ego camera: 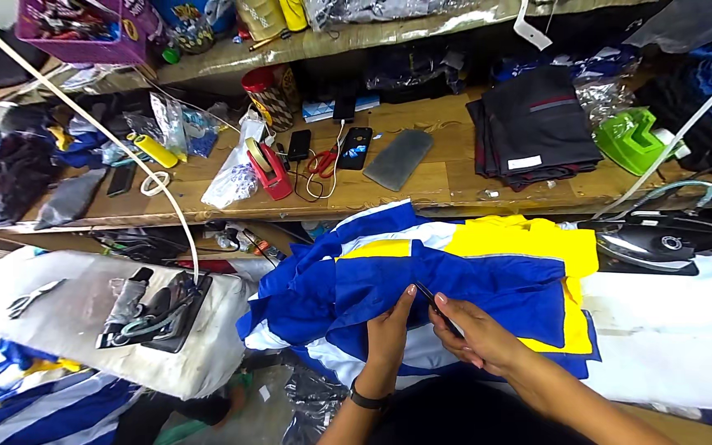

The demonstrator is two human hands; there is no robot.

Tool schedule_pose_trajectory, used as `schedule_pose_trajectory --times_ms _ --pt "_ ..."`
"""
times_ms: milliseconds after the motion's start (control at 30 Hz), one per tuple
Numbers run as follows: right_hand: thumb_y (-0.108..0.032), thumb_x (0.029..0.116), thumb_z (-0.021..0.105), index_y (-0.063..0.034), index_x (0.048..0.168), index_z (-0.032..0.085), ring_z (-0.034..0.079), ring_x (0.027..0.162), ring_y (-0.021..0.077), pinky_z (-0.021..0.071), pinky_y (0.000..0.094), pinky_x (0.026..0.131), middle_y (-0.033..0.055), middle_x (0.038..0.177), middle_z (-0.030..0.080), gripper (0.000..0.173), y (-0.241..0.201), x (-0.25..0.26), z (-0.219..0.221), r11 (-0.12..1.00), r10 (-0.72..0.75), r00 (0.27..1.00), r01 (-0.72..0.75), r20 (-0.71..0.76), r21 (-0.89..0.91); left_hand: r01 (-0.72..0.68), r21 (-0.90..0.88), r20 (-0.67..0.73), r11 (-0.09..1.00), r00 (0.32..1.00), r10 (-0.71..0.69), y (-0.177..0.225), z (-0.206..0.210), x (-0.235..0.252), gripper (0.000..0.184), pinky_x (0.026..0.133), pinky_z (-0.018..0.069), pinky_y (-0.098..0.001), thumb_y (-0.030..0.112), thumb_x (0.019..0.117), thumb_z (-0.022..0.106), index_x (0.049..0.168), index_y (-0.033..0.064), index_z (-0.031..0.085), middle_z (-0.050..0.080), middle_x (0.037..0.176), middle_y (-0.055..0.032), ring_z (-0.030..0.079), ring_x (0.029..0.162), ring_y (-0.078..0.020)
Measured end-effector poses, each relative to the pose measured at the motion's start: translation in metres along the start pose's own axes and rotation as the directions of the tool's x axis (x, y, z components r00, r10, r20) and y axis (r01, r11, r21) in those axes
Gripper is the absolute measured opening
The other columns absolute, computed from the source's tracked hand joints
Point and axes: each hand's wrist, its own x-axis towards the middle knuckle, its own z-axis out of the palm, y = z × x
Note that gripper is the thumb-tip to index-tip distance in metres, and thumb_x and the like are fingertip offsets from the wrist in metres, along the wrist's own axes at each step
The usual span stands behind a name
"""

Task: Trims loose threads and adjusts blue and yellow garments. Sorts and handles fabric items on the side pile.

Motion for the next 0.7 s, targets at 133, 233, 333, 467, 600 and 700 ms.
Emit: schedule_pose_trajectory --times_ms 133,233,333,467,600,700 --pt "-0.056 0.1083 0.027 -0.0157 0.083 0.053 0.036 0.034 -0.0021 0.0344 0.0132 0.034 -0.0097 0.05 0.036 0.054 -0.007 0.0 -0.003 0.884 0.122 0.966 -0.21 0.228 0.417 -0.144 0.019 0.001 0.989 0.99 0.144 -0.016 0.002 -0.001 0.008 0.093 0.0575 -0.0289 0.0 0.0954 0.064 0.101 -0.0007 0.069 0.074 0.094 -0.0019 0.071 0.095 -0.0086" --pt "-0.052 0.1093 0.031 -0.0161 0.081 0.053 0.035 0.035 -0.0026 0.0332 0.0127 0.034 -0.0099 0.05 0.036 0.05 -0.008 0.004 -0.003 0.928 0.091 0.974 -0.159 0.207 0.337 -0.205 0.003 -0.009 0.979 0.979 0.205 -0.019 0.005 0.0 0.009 0.093 0.0576 -0.0286 0.001 0.0971 0.062 0.1 0.0005 0.07 0.074 0.093 -0.0005 0.071 0.095 -0.0078" --pt "-0.034 0.1093 0.043 -0.0182 0.076 0.053 0.033 0.042 -0.0023 0.028 0.0151 0.04 -0.0114 0.055 0.037 0.038 -0.003 0.008 0.001 0.956 -0.151 0.983 0.119 -0.103 -0.268 -0.241 0.039 -0.018 0.97 0.97 0.242 -0.019 0.009 0.0 0.011 0.09 0.0577 -0.0256 0.0 0.0974 0.061 0.096 0.0013 0.072 0.074 0.09 0.0013 0.07 0.09 -0.0051" --pt "-0.054 0.109 0.029 -0.0169 0.081 0.053 0.034 0.035 -0.0026 0.0316 0.0126 0.034 -0.0101 0.051 0.036 0.052 -0.01 0.005 -0.001 0.964 0.071 0.991 -0.097 0.111 0.248 -0.234 0.074 0.012 0.969 0.972 0.234 -0.017 0.01 0.001 0.012 0.092 0.0577 -0.0263 0.001 0.0987 0.059 0.099 -0.0024 0.071 0.075 0.092 -0.0018 0.071 0.092 -0.0068" --pt "-0.037 0.1096 0.041 -0.0164 0.078 0.054 0.033 0.042 -0.002 0.0283 0.0154 0.041 -0.0107 0.055 0.037 0.04 -0.006 0.011 -0.002 0.933 -0.17 0.977 0.118 -0.126 -0.34 -0.221 0.107 0.023 0.969 0.975 0.22 -0.014 0.011 0.002 0.014 0.089 0.0581 -0.0246 0.002 0.0999 0.059 0.096 -0.0011 0.071 0.074 0.088 -0.0005 0.071 0.089 -0.0053" --pt "-0.038 0.1069 0.047 -0.0167 0.075 0.054 0.035 0.046 -0.0014 0.03 0.0177 0.045 -0.0111 0.056 0.038 0.039 -0.001 0.014 -0.003 0.851 -0.298 0.94 0.182 -0.168 -0.493 -0.236 0.104 0.029 0.966 0.972 0.234 -0.012 0.012 0.002 0.012 0.09 0.0577 -0.0241 0.001 0.099 0.059 0.097 -0.0006 0.071 0.074 0.09 0.001 0.071 0.09 -0.0039"
